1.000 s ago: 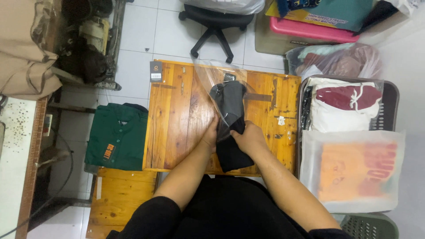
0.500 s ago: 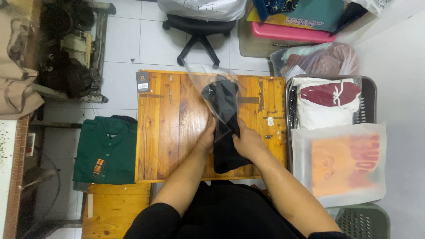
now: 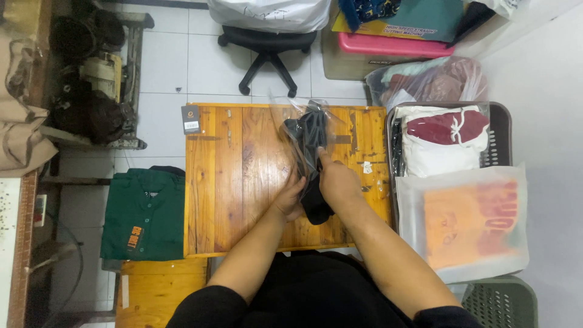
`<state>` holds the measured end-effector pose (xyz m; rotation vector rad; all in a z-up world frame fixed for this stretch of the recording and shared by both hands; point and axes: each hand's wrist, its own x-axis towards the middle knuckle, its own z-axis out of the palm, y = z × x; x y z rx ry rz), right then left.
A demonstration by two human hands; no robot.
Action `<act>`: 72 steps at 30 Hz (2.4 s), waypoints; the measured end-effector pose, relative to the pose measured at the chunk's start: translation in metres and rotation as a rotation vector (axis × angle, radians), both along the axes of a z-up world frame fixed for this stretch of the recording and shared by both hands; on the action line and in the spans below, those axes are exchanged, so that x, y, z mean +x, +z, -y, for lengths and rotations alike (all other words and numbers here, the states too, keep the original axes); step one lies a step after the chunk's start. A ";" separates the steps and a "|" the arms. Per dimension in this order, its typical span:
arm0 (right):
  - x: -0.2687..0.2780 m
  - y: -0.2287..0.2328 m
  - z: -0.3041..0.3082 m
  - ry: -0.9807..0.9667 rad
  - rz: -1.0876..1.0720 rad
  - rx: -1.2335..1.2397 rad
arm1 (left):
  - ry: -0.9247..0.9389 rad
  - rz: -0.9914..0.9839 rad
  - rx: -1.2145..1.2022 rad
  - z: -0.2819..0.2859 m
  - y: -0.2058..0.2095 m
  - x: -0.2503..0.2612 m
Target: Folding shirts and placing them into plastic bags for packaging.
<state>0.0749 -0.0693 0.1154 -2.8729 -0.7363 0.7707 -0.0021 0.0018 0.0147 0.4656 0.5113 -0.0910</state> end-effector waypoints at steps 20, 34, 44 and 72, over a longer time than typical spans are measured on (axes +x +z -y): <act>-0.017 -0.032 0.008 -0.245 -0.192 0.105 | 0.127 -0.361 -0.122 0.009 0.011 0.018; -0.009 -0.050 0.008 -0.503 -0.202 0.161 | 0.076 -0.264 -0.313 0.011 -0.036 0.012; 0.016 -0.043 0.011 -0.387 -0.081 0.251 | 0.051 -0.078 -0.254 0.017 -0.023 0.041; -0.020 -0.115 0.091 -0.469 -0.576 0.836 | -0.493 -0.241 1.016 0.008 0.008 0.006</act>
